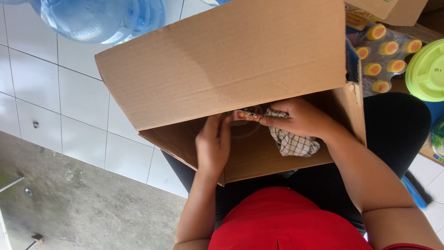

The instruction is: The person takes snack packets from a bowl inside a cardboard box, wipes each packet one by one with a cloth, and places them back into the box.

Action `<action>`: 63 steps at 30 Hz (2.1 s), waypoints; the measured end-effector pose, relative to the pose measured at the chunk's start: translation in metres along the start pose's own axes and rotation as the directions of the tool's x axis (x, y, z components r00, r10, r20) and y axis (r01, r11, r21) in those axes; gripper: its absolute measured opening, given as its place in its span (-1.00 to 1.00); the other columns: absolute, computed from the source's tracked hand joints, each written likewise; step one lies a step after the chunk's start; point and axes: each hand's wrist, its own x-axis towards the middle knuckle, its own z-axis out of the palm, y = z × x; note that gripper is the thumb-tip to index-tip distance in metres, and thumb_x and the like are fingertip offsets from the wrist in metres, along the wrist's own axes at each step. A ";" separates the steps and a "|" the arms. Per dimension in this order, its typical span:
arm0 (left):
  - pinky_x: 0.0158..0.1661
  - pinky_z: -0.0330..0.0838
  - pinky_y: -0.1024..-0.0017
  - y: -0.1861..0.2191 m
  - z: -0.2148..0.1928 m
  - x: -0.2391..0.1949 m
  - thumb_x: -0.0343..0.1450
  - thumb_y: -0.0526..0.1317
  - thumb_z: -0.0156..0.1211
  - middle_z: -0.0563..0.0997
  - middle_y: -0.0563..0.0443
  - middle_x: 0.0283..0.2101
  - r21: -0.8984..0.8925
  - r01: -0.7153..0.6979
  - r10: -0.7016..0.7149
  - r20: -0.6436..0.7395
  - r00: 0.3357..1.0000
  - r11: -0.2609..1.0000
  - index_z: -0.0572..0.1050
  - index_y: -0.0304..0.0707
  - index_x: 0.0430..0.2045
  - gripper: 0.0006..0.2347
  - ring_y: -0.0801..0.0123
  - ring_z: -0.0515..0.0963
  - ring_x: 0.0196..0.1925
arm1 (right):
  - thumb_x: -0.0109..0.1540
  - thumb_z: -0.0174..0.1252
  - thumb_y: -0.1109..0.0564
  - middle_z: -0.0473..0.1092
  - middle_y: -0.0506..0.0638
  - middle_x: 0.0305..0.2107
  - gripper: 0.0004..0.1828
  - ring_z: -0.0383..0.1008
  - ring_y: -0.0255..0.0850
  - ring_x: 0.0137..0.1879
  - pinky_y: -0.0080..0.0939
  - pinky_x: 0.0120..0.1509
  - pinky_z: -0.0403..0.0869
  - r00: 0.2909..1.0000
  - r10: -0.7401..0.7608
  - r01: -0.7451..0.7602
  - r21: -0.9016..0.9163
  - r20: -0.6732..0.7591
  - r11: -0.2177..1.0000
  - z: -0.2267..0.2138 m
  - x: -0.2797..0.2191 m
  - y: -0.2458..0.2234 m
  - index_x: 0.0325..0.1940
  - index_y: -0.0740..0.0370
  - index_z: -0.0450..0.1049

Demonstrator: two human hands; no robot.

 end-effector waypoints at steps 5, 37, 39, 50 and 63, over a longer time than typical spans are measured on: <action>0.01 0.66 0.24 -0.006 -0.060 -0.025 0.55 -0.43 0.09 0.69 -0.13 -0.15 0.162 -0.433 0.461 -0.226 0.858 0.887 0.49 -0.29 -0.10 -0.90 0.07 0.73 -0.01 | 0.29 0.11 -0.27 0.50 0.09 -0.58 -0.55 0.42 -0.11 -0.50 -0.03 -0.35 0.43 0.797 0.565 -0.523 -0.224 0.215 0.822 0.032 0.011 -0.012 -0.15 0.10 0.65; 0.52 0.10 -0.04 -0.033 -0.048 -0.025 0.42 -0.40 0.31 0.35 -0.20 0.39 0.314 -0.323 0.427 -0.362 0.829 0.893 0.64 -0.22 -0.16 -0.84 -0.08 0.22 0.54 | 0.35 0.09 -0.10 0.52 0.26 -0.04 -0.39 0.63 0.03 -0.14 0.03 -0.24 0.59 0.919 0.393 -0.288 -0.754 -0.044 0.590 0.142 0.109 0.004 0.44 0.17 0.23; 0.52 0.11 -0.03 -0.033 -0.047 -0.028 0.42 -0.40 0.30 0.35 -0.19 0.39 0.306 -0.313 0.414 -0.360 0.836 0.899 0.64 -0.23 -0.16 -0.84 -0.09 0.23 0.53 | 0.30 0.09 -0.10 0.25 0.39 0.21 -0.38 0.61 0.06 -0.13 0.13 -0.29 0.55 0.966 0.251 -0.175 -0.854 -0.054 0.490 0.150 0.109 0.016 0.41 0.03 0.15; 0.48 0.16 0.03 -0.033 -0.044 -0.027 0.41 -0.41 0.31 0.35 -0.16 0.39 0.321 -0.331 0.441 -0.381 0.812 0.887 0.63 -0.21 -0.14 -0.82 -0.06 0.26 0.50 | 0.32 0.10 -0.07 0.23 0.38 0.26 -0.40 0.63 0.01 -0.14 -0.03 -0.28 0.58 0.987 0.161 -0.077 -0.912 -0.012 0.403 0.152 0.108 0.019 0.41 0.19 0.24; 0.50 0.12 0.00 -0.030 -0.041 -0.032 0.43 -0.39 0.28 0.34 -0.12 0.39 0.373 -0.357 0.490 -0.369 0.790 0.856 0.61 -0.16 -0.12 -0.82 -0.03 0.27 0.50 | 0.35 0.09 -0.01 0.50 0.18 0.08 -0.47 0.62 0.03 0.01 0.07 -0.13 0.57 0.988 0.151 -0.084 -0.886 -0.016 0.457 0.142 0.116 0.051 0.40 0.13 0.27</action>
